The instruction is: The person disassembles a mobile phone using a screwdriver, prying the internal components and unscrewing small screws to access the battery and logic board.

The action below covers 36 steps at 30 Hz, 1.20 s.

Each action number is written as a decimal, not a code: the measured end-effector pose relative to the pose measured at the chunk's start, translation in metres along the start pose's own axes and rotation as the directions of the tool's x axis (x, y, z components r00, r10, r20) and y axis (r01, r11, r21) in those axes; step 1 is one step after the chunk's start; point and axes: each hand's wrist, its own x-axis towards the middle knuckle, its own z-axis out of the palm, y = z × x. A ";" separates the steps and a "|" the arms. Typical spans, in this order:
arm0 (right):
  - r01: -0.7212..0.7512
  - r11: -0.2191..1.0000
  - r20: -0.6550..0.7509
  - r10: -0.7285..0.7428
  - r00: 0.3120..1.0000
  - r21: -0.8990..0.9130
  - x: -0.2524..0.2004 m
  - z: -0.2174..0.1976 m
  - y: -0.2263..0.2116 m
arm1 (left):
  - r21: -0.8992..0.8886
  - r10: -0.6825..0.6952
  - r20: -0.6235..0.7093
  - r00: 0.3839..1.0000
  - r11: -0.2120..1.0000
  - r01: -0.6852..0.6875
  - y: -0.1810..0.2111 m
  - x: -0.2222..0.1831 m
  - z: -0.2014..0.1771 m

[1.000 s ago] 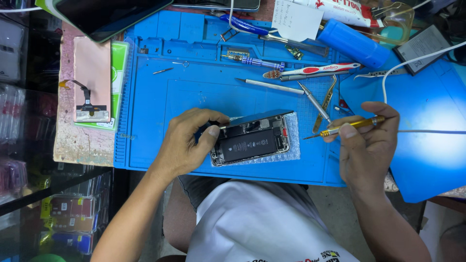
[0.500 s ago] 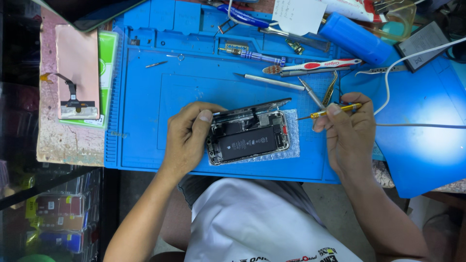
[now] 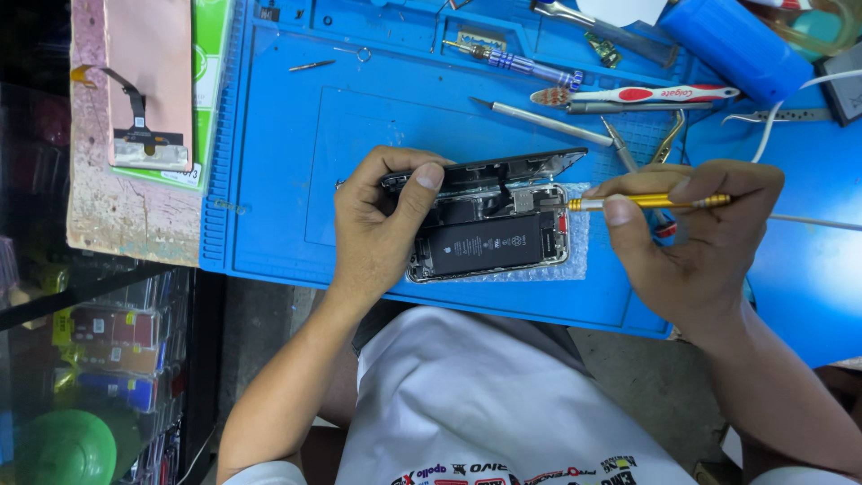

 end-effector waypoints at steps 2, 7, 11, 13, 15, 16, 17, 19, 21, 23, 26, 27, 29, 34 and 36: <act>0.118 0.985 0.020 -0.117 0.993 -0.126 0.007 0.007 0.001 | -0.038 -0.005 -0.026 1.000 0.999 0.004 -0.001 -0.002 0.001; 0.179 0.964 -0.002 -0.183 0.983 -0.198 0.015 0.020 0.015 | -0.107 0.025 -0.084 0.996 0.994 -0.034 -0.004 -0.005 0.000; 0.202 0.950 -0.004 -0.209 0.978 -0.239 0.017 0.025 0.027 | -0.144 0.029 -0.110 0.994 0.989 -0.044 -0.007 -0.006 0.000; 0.215 0.940 -0.007 -0.225 0.974 -0.263 0.016 0.026 0.032 | -0.157 0.016 -0.106 0.994 0.987 -0.032 -0.007 -0.006 0.000; 0.223 0.943 -0.009 -0.233 0.973 -0.249 0.015 0.027 0.036 | -0.180 -0.004 -0.102 0.995 0.984 -0.015 -0.006 -0.005 0.000; 0.227 0.943 -0.007 -0.235 0.972 -0.245 0.015 0.027 0.038 | -0.171 -0.004 -0.100 0.995 0.985 -0.014 -0.005 -0.005 0.000; 0.227 0.942 -0.004 -0.235 0.972 -0.249 0.013 0.028 0.040 | -0.162 -0.004 -0.097 0.995 0.987 -0.012 -0.005 -0.005 -0.001; 0.220 0.949 -0.011 -0.228 0.974 -0.226 0.012 0.029 0.042 | -0.144 -0.001 -0.091 0.996 0.989 -0.012 -0.004 -0.004 -0.001; 0.207 0.962 -0.027 -0.215 0.976 -0.178 0.012 0.030 0.043 | -0.125 0.003 -0.085 0.996 0.992 -0.014 -0.004 -0.003 -0.002; 0.200 0.969 -0.034 -0.207 0.978 -0.145 0.011 0.030 0.043 | -0.137 -0.009 -0.089 0.996 0.991 -0.003 -0.005 -0.003 -0.002; 0.188 0.973 -0.025 -0.193 0.981 -0.134 0.012 0.029 0.043 | -0.141 -0.020 -0.095 0.995 0.990 0.007 -0.005 -0.003 -0.002; 0.185 0.973 -0.023 -0.190 0.982 -0.141 0.012 0.028 0.043 | -0.141 -0.022 -0.097 0.995 0.990 0.008 -0.006 -0.002 -0.002; 0.179 0.971 -0.022 -0.185 0.982 -0.159 0.011 0.028 0.044 | -0.134 -0.005 -0.096 0.995 0.991 -0.008 -0.006 -0.002 -0.002; 0.200 0.959 -0.004 -0.205 0.979 -0.203 0.012 0.027 0.044 | -0.139 -0.017 -0.098 0.995 0.990 0.003 -0.006 -0.002 -0.002; 0.205 0.954 0.001 -0.210 0.978 -0.220 0.013 0.028 0.042 | -0.137 -0.017 -0.098 0.995 0.991 0.003 -0.006 -0.002 -0.002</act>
